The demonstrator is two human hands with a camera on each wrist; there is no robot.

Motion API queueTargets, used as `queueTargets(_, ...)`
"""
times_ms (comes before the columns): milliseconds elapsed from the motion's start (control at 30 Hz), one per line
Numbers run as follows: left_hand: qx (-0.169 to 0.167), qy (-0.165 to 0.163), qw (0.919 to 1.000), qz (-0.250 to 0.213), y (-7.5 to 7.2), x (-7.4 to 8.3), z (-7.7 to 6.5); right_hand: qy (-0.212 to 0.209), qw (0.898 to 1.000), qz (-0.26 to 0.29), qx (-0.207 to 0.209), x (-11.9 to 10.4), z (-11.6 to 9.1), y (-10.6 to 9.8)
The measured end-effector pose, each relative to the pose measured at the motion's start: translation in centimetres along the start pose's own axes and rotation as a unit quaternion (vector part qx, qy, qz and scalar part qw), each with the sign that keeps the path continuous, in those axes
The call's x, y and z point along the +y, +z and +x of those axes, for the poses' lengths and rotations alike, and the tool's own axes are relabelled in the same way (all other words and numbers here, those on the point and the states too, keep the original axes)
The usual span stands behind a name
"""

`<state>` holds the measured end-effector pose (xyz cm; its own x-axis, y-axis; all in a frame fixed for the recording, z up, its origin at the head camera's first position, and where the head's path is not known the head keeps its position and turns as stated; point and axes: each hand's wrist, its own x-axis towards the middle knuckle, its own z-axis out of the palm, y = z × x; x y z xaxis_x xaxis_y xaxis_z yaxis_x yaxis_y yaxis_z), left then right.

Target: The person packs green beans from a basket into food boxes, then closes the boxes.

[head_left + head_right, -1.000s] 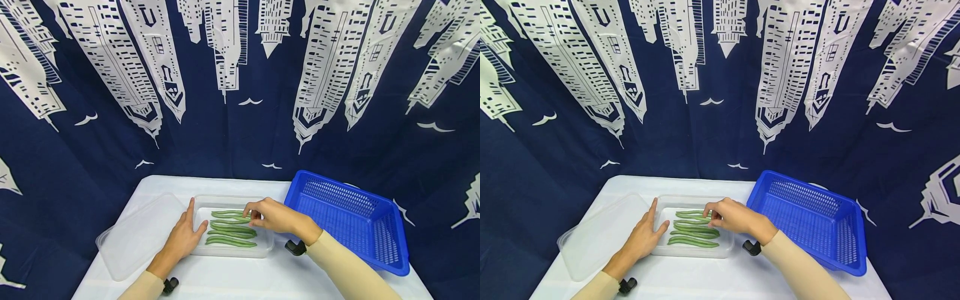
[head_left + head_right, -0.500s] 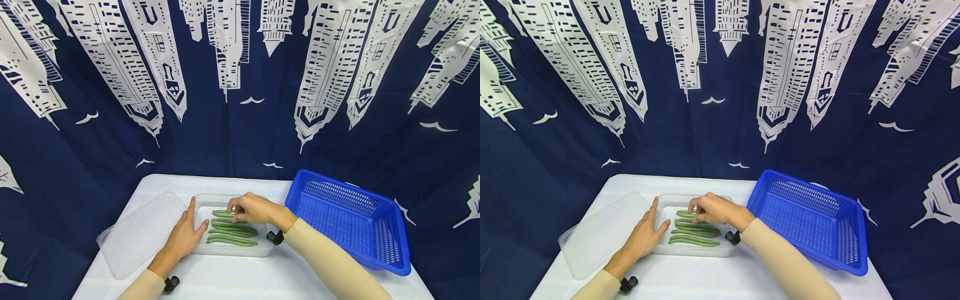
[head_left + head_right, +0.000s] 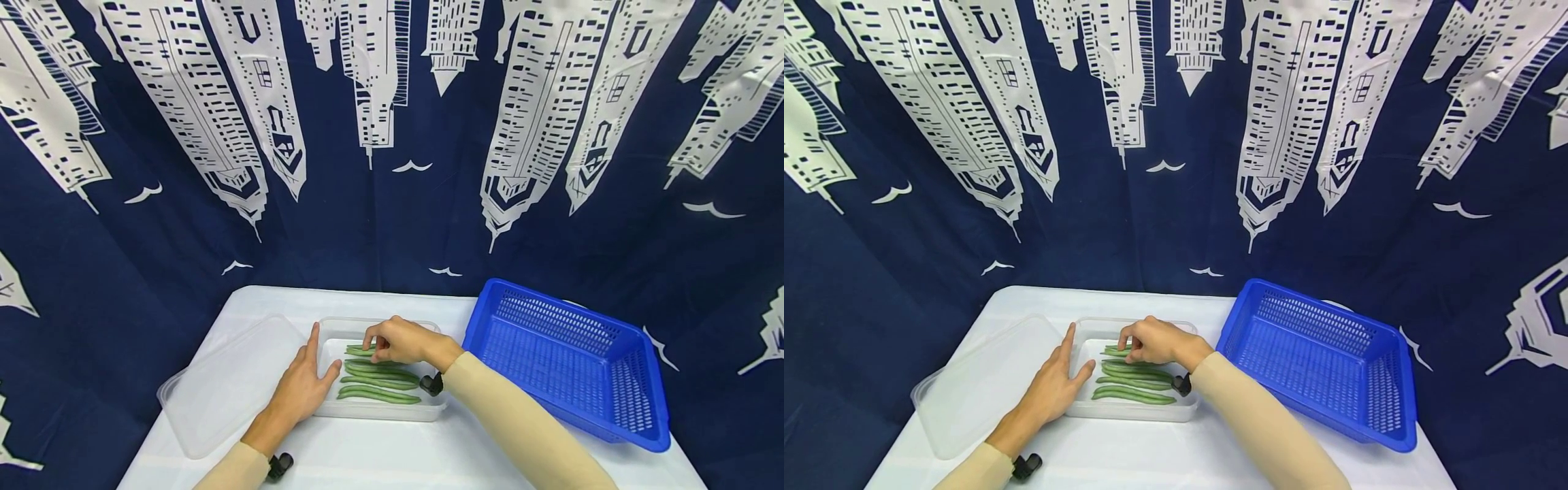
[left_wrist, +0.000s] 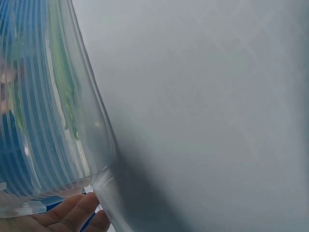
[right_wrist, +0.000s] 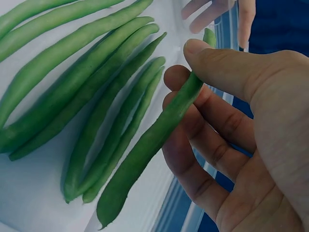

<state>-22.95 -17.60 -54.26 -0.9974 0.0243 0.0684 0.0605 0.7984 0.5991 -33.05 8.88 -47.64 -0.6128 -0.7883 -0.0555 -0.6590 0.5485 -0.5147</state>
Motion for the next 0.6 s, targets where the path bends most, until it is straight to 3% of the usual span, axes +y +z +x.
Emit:
queueTargets(300,0.003,-0.001,1.0,-0.001,-0.1,0.1,-0.1,0.017,1.0,0.002,0.0,0.4,0.5,0.8)
queueTargets(600,-0.001,0.001,1.0,-0.002,-0.4,0.2,-0.3,0.008,1.0,0.004,0.002,0.6,0.6,1.3)
